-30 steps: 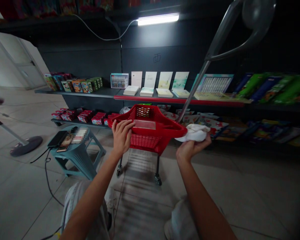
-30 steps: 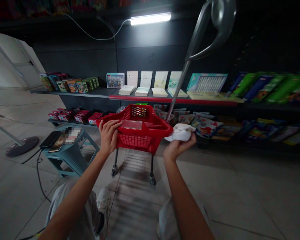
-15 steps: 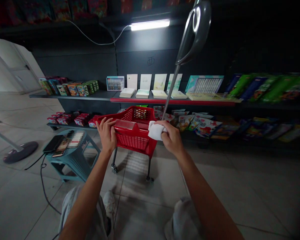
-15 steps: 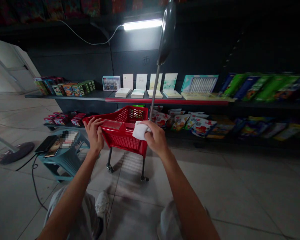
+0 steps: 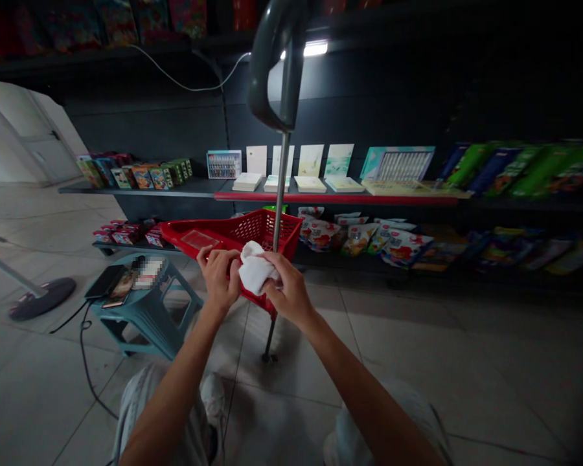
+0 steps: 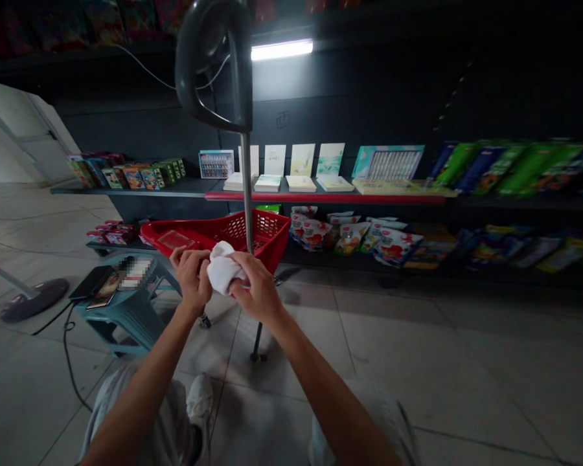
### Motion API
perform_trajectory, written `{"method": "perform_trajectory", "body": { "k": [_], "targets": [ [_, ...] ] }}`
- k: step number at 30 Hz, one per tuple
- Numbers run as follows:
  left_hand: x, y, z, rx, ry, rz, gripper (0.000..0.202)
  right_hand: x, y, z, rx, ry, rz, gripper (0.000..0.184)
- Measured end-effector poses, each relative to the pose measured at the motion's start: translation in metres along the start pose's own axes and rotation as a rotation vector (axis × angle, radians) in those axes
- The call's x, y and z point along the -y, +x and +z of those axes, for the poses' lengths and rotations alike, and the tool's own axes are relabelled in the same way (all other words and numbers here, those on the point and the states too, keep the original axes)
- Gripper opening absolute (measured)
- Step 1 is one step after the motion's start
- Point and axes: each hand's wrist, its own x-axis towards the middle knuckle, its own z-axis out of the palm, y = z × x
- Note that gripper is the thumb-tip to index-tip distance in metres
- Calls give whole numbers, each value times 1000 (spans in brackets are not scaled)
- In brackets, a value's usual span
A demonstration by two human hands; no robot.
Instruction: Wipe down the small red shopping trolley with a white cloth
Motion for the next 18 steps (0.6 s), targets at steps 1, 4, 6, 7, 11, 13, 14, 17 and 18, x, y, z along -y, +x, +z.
{"method": "perform_trajectory", "body": {
  "k": [1,4,6,7,11,13,14,17,18],
  "targets": [
    [6,1,-3,-11,-8,-15,24,-4,-1,0,8,25,-5,46],
    [20,4,-11,1,-15,-65,25,-15,-3,0,3,55,-19,43],
    [27,6,-16,10,-23,-90,26,-23,-4,2,-16,61,-25,41],
    [30,7,-18,3,-33,-99,26,-27,-4,3,-18,62,-34,41],
    [45,8,-23,-66,-89,-119,28,-35,-7,11,20,46,-117,46],
    [53,8,-25,-90,-101,-119,30,-35,-8,15,20,46,-148,45],
    [57,8,-26,-94,-103,-112,30,-35,-7,17,9,54,-154,44],
    [69,8,-31,-81,-117,-85,30,-36,-5,22,-84,86,-129,37],
    [73,9,-33,-72,-122,-85,29,-38,-4,23,-119,82,-105,35]
  ]
}}
